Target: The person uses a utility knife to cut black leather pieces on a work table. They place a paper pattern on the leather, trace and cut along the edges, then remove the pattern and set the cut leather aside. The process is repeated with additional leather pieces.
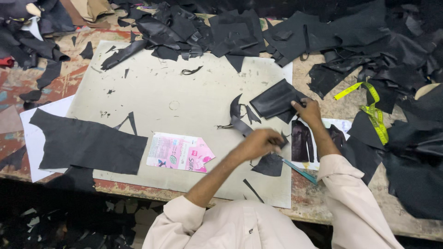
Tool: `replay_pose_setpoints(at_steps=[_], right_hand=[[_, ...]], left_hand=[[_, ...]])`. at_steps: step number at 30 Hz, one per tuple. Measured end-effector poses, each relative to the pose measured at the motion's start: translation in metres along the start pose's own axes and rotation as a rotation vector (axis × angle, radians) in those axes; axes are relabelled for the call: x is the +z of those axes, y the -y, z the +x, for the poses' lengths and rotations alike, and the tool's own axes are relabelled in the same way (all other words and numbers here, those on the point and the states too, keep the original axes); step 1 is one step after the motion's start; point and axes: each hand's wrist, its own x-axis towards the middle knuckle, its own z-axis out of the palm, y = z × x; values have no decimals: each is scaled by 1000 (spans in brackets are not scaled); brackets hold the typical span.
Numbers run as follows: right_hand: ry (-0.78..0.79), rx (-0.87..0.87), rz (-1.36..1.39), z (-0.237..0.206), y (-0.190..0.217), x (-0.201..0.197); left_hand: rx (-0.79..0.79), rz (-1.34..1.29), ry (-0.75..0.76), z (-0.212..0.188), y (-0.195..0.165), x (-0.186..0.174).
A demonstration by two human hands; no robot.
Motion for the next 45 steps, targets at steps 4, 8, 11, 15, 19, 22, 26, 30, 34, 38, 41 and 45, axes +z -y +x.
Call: replay_pose_setpoints(at_steps=[4, 8, 11, 15, 19, 22, 26, 30, 34, 38, 41, 45], right_hand=[[62, -74, -186, 10, 13, 5], [-295, -755, -208, -22, 46, 10], [157, -741, -235, -73, 105, 23], [785, -1259, -531, -189, 183, 18], [1508, -802, -584, -236, 215, -22], [1457, -653, -778, -210, 231, -8], [1473, -472, -601, -165, 257, 52], [1403, -507, -103, -171, 275, 168], [1351, -337, 196, -192, 294, 297], [892, -322, 143, -184, 329, 370], [697, -267, -49, -188, 349, 386], [394, -379, -261, -213, 358, 392]], left_hand=[[49, 173, -14, -66, -22, -7], [-31, 234, -425, -111, -36, -47], [113, 153, -578, -140, -55, -72], [405, 464, -284, -183, -72, -85], [254, 267, 234, -252, -59, -83], [-57, 63, 190, -310, -37, -111], [-199, -150, 157, -394, -10, -217], [-563, -73, 127, -475, 9, -365], [-580, 221, -68, -510, 43, -506], [-735, 183, -329, -492, 85, -594], [-568, 617, -450, -463, 112, -616], [-328, 848, -643, -444, 146, -610]])
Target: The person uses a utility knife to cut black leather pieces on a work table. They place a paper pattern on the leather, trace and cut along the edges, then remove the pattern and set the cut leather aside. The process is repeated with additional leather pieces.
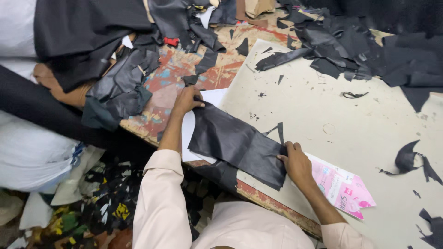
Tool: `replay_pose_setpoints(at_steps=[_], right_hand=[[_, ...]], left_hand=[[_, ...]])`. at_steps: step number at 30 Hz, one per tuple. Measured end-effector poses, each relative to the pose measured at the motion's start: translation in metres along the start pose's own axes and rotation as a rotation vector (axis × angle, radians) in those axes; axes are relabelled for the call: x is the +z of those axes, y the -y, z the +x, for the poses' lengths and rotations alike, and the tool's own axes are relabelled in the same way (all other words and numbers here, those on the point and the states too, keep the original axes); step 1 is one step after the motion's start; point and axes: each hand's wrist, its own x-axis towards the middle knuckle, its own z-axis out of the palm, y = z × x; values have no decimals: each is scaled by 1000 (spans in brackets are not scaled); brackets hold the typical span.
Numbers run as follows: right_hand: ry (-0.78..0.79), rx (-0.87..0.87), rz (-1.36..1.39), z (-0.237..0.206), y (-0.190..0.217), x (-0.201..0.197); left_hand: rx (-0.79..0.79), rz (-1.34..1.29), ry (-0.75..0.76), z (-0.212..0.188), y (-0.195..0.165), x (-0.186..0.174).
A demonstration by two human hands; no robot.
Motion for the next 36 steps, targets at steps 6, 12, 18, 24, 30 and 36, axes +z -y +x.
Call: replay_pose_setpoints(at_steps=[6, 12, 18, 24, 30, 36], right_hand=[[-63, -7, -50, -7, -7, 3], [163, 117, 430, -22, -19, -50], [-154, 368, 511, -70, -57, -149], [31, 409, 1041, -126, -65, -157], [151, 204, 1081, -185, -114, -183], [-73, 204, 1209, -256, -198, -272]], left_hand=[[25, 80, 22, 4, 19, 28], [230, 222, 57, 19, 8, 27], [-51, -502, 439, 21, -89, 27], [247, -629, 277, -11, -274, 74], [945, -339, 462, -105, -453, 92], [917, -976, 498, -127, -487, 111]])
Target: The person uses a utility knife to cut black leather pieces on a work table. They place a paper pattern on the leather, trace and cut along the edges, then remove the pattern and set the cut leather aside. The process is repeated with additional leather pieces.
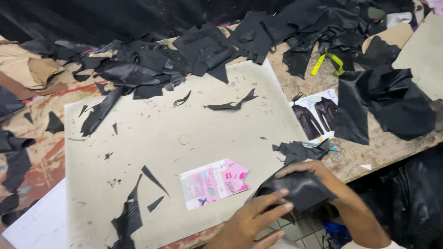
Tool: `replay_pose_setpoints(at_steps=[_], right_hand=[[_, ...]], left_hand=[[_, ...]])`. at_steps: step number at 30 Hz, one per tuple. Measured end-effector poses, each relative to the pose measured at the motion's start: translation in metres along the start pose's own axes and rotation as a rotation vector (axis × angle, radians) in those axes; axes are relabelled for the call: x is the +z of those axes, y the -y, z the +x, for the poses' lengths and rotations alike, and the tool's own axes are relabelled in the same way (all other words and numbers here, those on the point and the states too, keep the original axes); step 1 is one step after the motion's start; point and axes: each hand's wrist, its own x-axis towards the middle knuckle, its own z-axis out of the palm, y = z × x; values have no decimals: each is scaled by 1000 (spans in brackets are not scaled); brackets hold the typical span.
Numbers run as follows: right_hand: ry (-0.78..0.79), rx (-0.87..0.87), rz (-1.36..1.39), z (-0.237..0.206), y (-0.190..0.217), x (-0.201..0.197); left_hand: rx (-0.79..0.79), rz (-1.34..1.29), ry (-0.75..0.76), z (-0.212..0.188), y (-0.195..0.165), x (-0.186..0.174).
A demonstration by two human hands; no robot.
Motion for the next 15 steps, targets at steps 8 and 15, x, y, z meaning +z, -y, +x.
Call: replay_pose_setpoints(at_steps=[8, 15], right_hand=[[-382, -10, -31, 111, 37, -177], [-607, -836, -463, 276, 116, -302]], left_hand=[[-796, -256, -416, -33, 106, 128], [-653, 64, -425, -38, 155, 176]])
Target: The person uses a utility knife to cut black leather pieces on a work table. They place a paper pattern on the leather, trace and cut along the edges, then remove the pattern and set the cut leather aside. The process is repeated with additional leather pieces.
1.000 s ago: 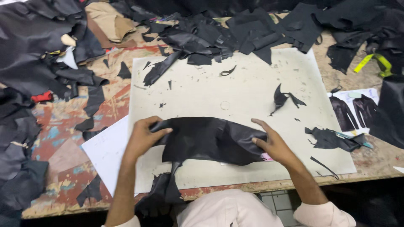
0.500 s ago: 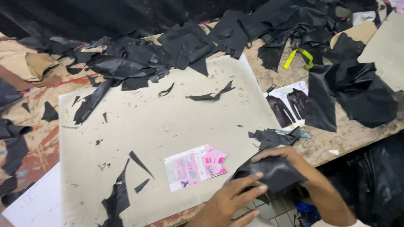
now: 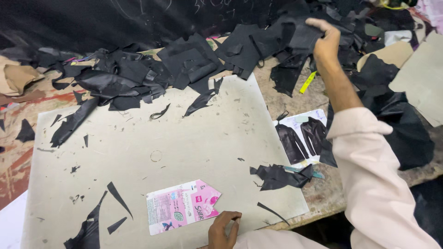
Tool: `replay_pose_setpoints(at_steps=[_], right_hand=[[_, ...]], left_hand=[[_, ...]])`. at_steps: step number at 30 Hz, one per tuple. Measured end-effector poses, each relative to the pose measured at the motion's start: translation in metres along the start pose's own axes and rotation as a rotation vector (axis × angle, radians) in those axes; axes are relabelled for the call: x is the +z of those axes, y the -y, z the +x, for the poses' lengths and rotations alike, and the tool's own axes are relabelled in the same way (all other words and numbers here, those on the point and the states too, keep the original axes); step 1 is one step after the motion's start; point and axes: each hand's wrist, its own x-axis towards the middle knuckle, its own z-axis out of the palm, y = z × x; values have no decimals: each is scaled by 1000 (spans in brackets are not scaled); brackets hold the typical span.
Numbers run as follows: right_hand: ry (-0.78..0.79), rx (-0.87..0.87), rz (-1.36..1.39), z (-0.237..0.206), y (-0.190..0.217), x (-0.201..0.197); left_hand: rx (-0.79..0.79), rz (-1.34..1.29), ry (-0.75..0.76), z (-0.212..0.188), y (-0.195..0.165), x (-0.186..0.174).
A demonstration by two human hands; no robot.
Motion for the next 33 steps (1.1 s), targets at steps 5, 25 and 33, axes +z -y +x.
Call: replay_pose_setpoints(at_steps=[5, 25, 33], right_hand=[[102, 862, -179, 17, -48, 45], [1476, -93, 46, -230, 71, 205], [1301, 387, -476, -197, 96, 38]], left_hand=[[6, 216, -314, 6, 1, -22], [-243, 333, -1192, -40, 30, -267], [214, -327, -875, -6, -129, -197]])
